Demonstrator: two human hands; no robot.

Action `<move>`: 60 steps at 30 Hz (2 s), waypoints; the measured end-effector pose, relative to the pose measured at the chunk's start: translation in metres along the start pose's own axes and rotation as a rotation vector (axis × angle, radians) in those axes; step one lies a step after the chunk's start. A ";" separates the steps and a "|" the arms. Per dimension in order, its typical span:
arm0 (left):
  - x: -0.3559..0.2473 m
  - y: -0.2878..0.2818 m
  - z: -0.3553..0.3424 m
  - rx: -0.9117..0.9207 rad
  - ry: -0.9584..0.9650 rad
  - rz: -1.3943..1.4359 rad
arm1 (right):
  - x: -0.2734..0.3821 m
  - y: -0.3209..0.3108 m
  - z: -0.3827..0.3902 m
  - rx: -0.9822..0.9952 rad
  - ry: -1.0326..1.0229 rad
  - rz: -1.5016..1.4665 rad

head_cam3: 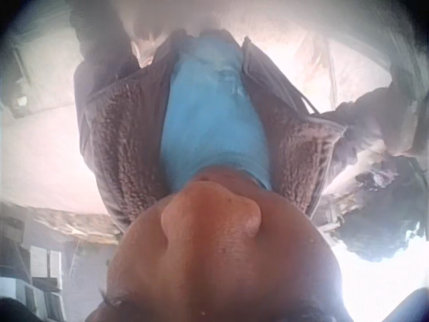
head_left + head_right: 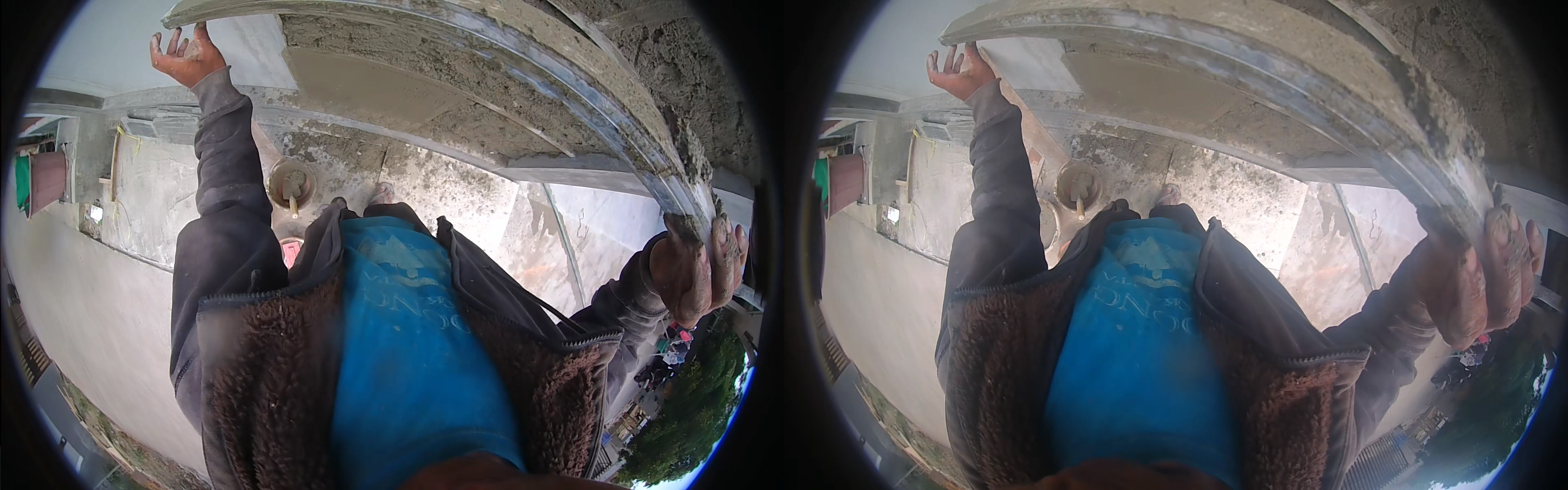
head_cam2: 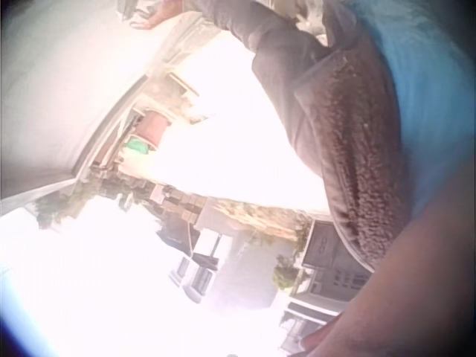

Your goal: The person scoops wet cement from a bucket with a trowel and applies it to a vertical wall surface, spreading and smoothing it in sections. They then use a long straightedge to level the applied cement across the wall.

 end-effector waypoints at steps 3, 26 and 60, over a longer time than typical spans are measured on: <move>-0.022 0.000 -0.055 0.047 0.072 0.085 | -0.021 -0.011 0.016 -0.032 -0.054 0.120; -0.078 0.127 -0.184 0.002 0.989 -0.225 | -0.079 0.145 0.072 -0.151 0.615 0.331; -0.179 0.160 -0.299 -0.162 0.965 -0.232 | -0.210 0.146 -0.007 -0.396 0.551 0.498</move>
Point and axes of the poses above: each hand's wrist, its own z-axis away from the middle knuckle, its own y-axis out of the palm, x = y × z, the point moved 5 cm from there along -z, towards the middle knuckle, and after that the axes turned 2 degrees about -x, right-handed, at the moved point
